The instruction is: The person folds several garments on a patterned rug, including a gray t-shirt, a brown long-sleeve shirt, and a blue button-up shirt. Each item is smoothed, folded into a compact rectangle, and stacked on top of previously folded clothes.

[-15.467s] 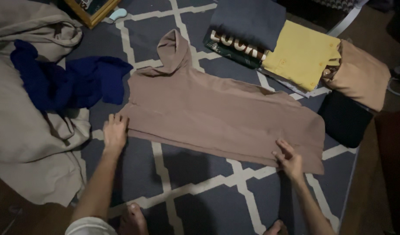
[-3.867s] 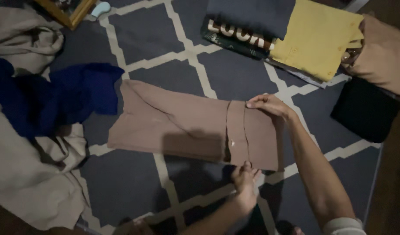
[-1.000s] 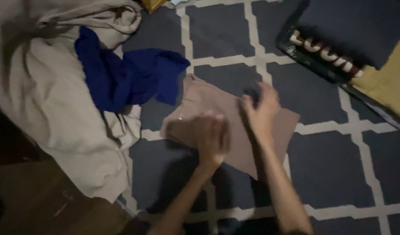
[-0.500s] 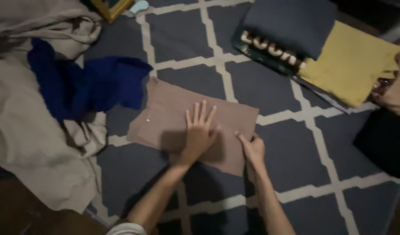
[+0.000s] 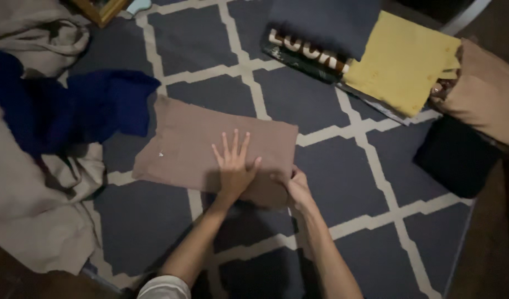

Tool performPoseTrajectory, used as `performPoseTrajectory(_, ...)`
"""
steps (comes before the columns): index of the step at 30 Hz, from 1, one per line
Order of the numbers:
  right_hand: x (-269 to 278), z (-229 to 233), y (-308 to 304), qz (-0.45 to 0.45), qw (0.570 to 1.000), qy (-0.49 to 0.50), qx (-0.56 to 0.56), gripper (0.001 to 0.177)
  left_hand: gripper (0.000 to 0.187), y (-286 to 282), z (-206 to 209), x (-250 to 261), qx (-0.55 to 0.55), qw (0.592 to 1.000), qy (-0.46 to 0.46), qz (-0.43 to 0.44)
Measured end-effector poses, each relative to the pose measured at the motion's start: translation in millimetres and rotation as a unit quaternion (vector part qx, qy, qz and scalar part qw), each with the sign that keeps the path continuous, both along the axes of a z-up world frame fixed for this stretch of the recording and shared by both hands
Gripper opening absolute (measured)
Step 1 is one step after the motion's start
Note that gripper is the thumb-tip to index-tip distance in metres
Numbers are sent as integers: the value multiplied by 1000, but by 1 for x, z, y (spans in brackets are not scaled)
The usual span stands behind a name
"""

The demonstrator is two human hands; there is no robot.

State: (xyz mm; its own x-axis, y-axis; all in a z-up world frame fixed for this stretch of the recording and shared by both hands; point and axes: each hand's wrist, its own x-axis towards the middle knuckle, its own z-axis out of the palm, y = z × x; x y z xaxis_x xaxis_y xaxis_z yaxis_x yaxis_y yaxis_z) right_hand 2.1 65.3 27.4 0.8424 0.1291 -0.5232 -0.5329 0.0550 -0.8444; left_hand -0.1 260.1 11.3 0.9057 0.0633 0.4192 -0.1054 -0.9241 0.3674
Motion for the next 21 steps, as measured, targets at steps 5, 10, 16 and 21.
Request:
performPoseTrajectory(5, 7, 25, -72, -56, 994, 12, -89, 45, 81, -74, 0, 0, -126, 990, 54, -13)
performPoseTrajectory(10, 6, 122, -172, -71, 934, 33, -348, 67, 80, -169, 13, 4, -541, 786, 265, -139)
performPoseTrajectory(16, 2, 203, -166, -22, 892, -49, -448, 81, 84, -200, 14, 26, -819, 428, 373, -80)
performPoseTrajectory(21, -6, 192, -91, 63, 904, -95, -412, 87, 119, -101, -6, 59, -839, 294, 458, -21)
